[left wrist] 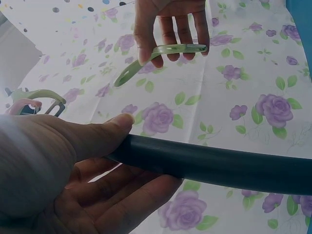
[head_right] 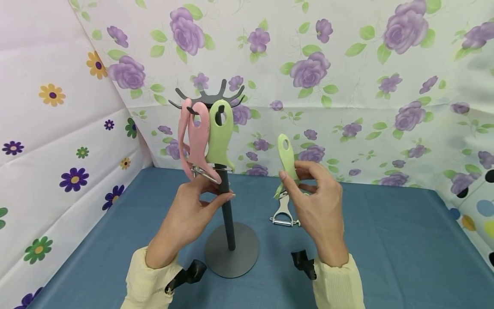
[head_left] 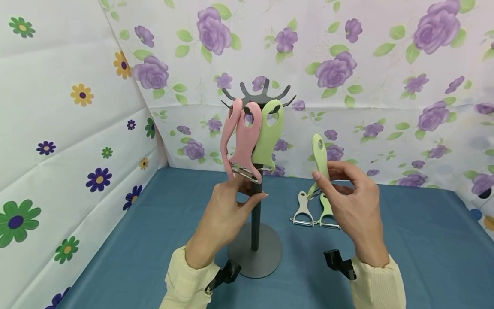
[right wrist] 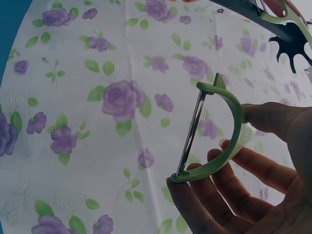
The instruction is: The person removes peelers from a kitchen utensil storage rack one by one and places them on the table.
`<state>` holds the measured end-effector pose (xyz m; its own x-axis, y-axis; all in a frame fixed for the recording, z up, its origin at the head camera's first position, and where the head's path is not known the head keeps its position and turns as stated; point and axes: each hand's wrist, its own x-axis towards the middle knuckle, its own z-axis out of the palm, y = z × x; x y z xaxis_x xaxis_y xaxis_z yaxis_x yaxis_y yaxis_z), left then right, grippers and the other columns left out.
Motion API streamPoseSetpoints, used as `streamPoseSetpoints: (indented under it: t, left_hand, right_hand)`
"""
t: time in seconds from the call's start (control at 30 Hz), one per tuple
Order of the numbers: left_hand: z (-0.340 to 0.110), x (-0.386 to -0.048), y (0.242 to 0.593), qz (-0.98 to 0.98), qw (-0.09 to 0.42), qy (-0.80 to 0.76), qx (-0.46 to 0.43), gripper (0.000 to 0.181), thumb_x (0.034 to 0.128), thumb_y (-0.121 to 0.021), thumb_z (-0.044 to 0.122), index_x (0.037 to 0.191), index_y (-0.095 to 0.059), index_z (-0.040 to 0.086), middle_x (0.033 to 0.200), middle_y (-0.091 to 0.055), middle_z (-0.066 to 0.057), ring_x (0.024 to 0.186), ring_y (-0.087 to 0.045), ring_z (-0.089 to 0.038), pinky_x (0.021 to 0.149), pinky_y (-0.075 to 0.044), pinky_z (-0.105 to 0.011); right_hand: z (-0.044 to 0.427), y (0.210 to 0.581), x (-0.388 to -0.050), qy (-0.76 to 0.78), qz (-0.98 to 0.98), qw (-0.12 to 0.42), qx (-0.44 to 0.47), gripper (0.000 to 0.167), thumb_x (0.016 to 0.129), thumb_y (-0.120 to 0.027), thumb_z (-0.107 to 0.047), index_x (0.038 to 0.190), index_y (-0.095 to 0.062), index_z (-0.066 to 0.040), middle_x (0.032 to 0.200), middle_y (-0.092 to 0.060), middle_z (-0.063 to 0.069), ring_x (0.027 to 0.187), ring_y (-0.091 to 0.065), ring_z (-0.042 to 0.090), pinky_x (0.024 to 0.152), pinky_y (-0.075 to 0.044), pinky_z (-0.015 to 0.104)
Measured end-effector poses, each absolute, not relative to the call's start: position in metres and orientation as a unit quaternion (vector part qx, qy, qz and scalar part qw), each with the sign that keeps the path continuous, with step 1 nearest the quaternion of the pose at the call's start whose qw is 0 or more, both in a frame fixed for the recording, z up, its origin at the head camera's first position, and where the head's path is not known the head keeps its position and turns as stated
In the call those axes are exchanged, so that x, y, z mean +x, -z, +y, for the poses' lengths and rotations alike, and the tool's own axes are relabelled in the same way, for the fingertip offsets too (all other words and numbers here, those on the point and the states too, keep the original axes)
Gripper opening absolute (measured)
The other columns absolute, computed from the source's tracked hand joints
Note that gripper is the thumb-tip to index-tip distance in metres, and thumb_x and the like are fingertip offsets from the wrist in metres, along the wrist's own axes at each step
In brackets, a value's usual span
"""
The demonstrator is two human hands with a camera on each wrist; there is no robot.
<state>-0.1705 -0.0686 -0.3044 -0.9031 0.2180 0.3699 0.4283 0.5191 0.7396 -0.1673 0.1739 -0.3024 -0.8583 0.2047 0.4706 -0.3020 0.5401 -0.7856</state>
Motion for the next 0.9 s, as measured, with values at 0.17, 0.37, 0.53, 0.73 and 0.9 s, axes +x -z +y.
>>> streamPoseSetpoints:
  t: [0.17,0.37,0.53,0.73,0.9]
  left_hand:
    - [-0.068,-0.171,0.304,-0.863,0.113,0.455,-0.186,0.024,0.0937,-0.076,0.02,0.115,-0.066,0.015,0.098,-0.072,0.0,0.095,-0.071,-0.013,0.073,-0.063,-0.027]
    - [-0.068,-0.171,0.304,-0.865,0.115,0.45,-0.187,0.024,0.0936,-0.076,0.02,0.115,-0.065,0.015,0.098,-0.072,-0.001,0.094,-0.071,-0.013,0.073,-0.063,-0.027]
    - [-0.069,-0.17,0.304,-0.866,0.115,0.45,-0.186,0.024,0.0935,-0.076,0.021,0.114,-0.065,0.015,0.098,-0.072,0.0,0.094,-0.071,-0.013,0.074,-0.063,-0.027]
    - [-0.069,-0.17,0.304,-0.866,0.112,0.452,-0.182,0.023,0.0935,-0.076,0.021,0.113,-0.065,0.015,0.098,-0.072,0.0,0.095,-0.07,-0.013,0.075,-0.063,-0.028]
    - [-0.068,-0.17,0.304,-0.864,0.115,0.454,-0.186,0.023,0.0938,-0.076,0.021,0.114,-0.065,0.016,0.098,-0.072,-0.001,0.095,-0.07,-0.013,0.075,-0.063,-0.028]
  right_hand:
    - [0.177,0.303,-0.169,-0.468,-0.844,0.263,0.015,0.036,0.095,-0.073,-0.043,0.123,-0.072,-0.021,0.112,-0.07,-0.002,0.1,-0.062,0.001,0.081,-0.052,0.006]
    - [0.18,0.305,-0.172,-0.464,-0.845,0.264,0.015,0.036,0.094,-0.073,-0.043,0.123,-0.072,-0.021,0.111,-0.07,-0.001,0.099,-0.062,0.001,0.081,-0.052,0.005]
    - [0.181,0.306,-0.173,-0.462,-0.847,0.264,0.007,0.038,0.094,-0.073,-0.044,0.123,-0.072,-0.019,0.111,-0.07,0.0,0.099,-0.062,0.001,0.081,-0.051,0.004]
    - [0.184,0.307,-0.175,-0.455,-0.851,0.262,-0.002,0.04,0.094,-0.072,-0.046,0.122,-0.072,-0.017,0.111,-0.07,0.0,0.099,-0.061,0.002,0.081,-0.05,0.004]
    - [0.188,0.306,-0.176,-0.448,-0.855,0.262,-0.015,0.041,0.094,-0.072,-0.047,0.122,-0.072,-0.018,0.11,-0.071,0.001,0.098,-0.061,0.001,0.08,-0.049,0.004]
